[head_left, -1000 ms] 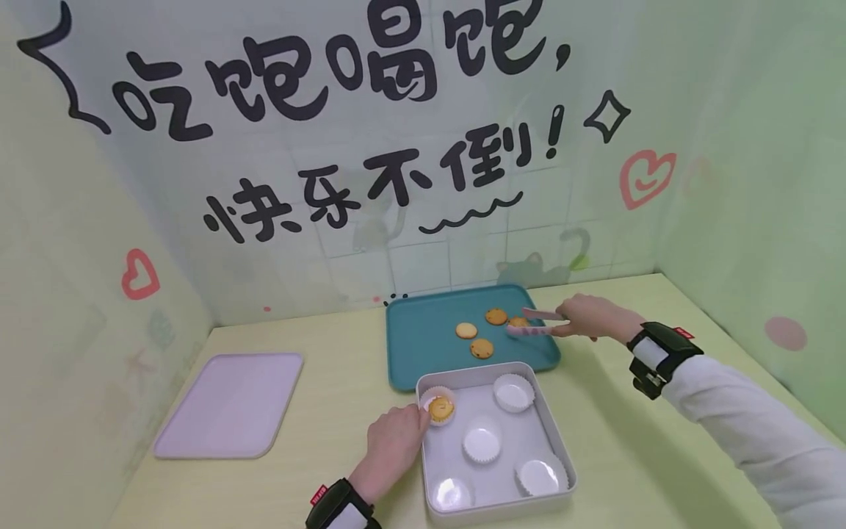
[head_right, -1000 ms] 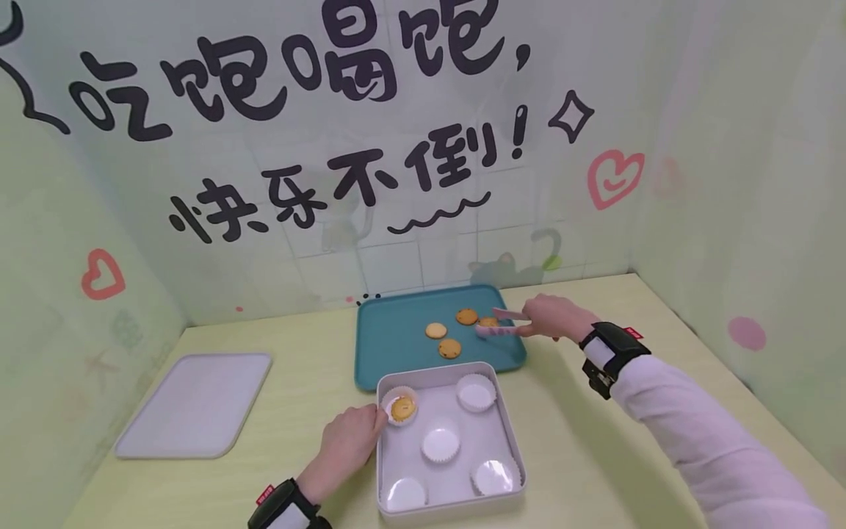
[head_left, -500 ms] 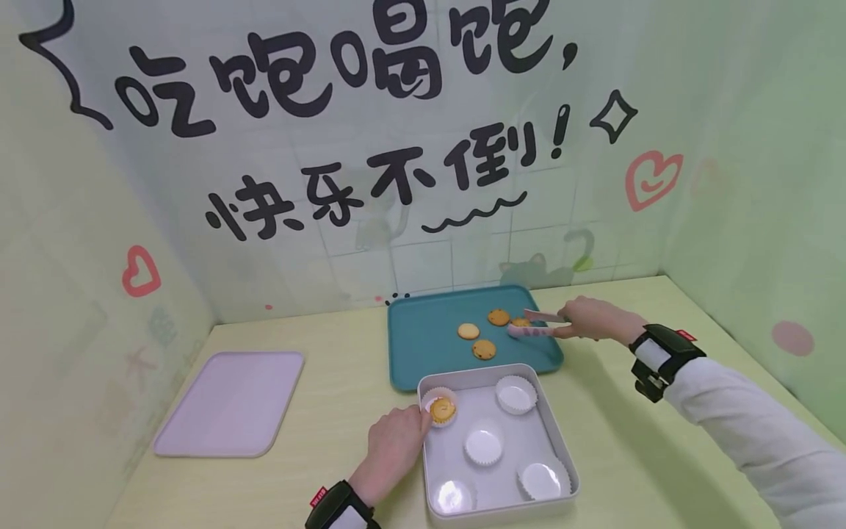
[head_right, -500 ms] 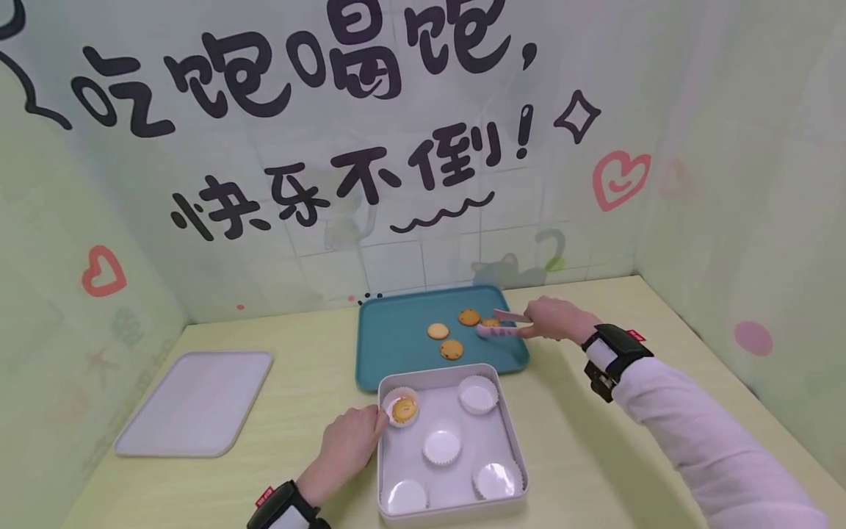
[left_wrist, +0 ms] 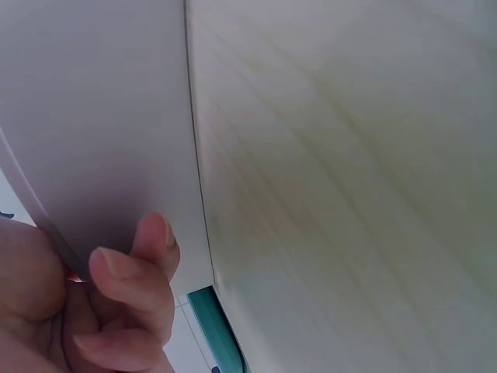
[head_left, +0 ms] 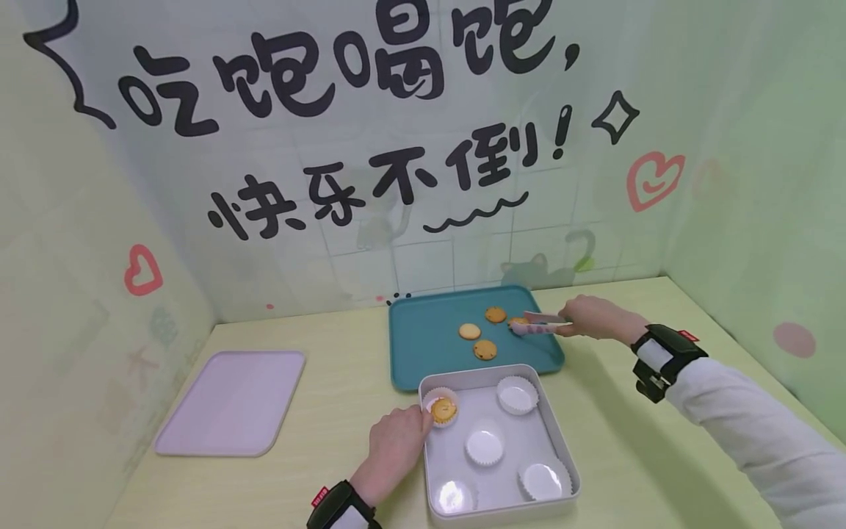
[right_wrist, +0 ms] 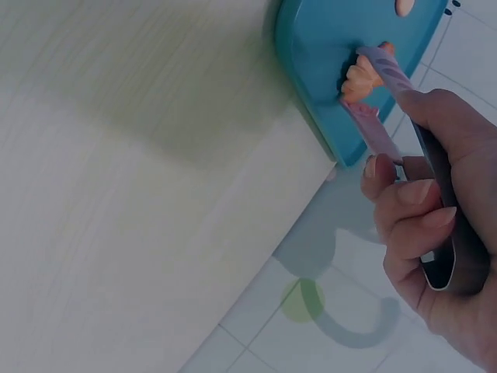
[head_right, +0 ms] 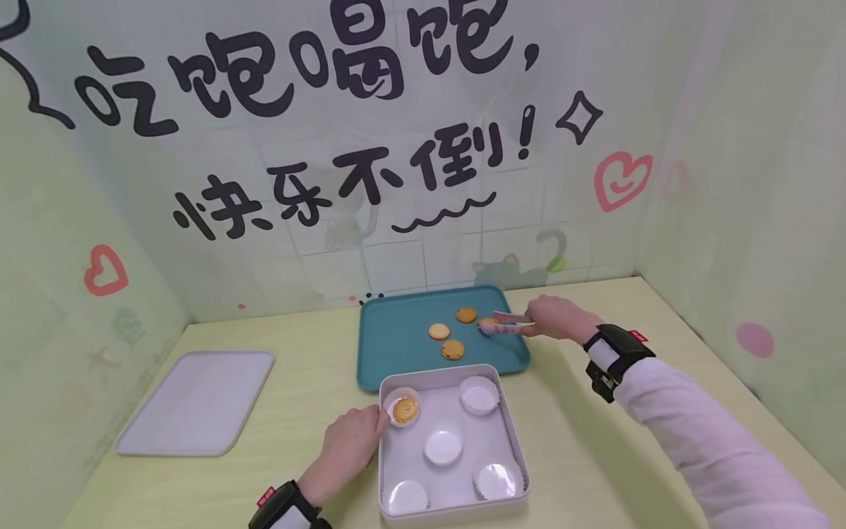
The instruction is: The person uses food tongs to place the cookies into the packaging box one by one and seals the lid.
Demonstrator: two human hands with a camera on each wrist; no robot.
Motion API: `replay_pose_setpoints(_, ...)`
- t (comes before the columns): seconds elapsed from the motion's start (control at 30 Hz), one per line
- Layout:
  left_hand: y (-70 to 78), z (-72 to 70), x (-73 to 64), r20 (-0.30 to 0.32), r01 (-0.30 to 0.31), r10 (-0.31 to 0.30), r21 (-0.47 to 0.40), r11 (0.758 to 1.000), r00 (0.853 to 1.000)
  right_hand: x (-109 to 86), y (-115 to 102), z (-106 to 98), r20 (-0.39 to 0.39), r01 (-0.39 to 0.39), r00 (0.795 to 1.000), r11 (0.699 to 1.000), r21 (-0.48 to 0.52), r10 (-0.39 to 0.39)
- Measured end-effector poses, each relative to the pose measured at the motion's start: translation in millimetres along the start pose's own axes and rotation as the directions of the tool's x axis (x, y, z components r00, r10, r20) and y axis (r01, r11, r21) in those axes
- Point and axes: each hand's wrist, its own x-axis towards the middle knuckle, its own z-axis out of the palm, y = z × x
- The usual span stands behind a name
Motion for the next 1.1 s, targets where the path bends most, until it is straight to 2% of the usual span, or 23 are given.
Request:
replay_pose_setpoints(0.1, 1.4, 0.1, 0.3, 0.001, -0.002, 0.002, -0.004, 1.000, 1.000, -1.8, 3, 1, -0.030, 0.027, 0.999, 0.999, -0.026, -0.028)
replay_pose_setpoints(0.33, 1.1, 0.4, -0.5, 0.000, -0.001, 0.001, -0.005, 1.000, 1.000, -1.2, 5, 3, -0.044, 0.027, 0.999, 0.999, -0.025, -0.028)
replay_pose_setpoints(0.73, 1.3, -2.3, -0.7, -0.009, 0.003, -0.003, 0.003, 1.000, 1.000, -2.8, 0, -3, -0.040, 0.047, 0.998, 0.998, -0.040, -0.048)
replay_pose_setpoints(0.97, 1.3, -0.9, -1.1, -0.009, -0.005, 0.005, 0.000, 1.000, 1.000, -13.3, -6, -7, -0.071, 0.066, 0.995, 0.997, -0.044, -0.070)
replay_pose_setpoints(1.1, 1.6, -1.2, -0.5, -0.013, -0.009, 0.009, 0.002, 1.000, 1.000, -27.4, -22, -20, -0.103, 0.094, 0.990, 0.993, -0.069, -0.100)
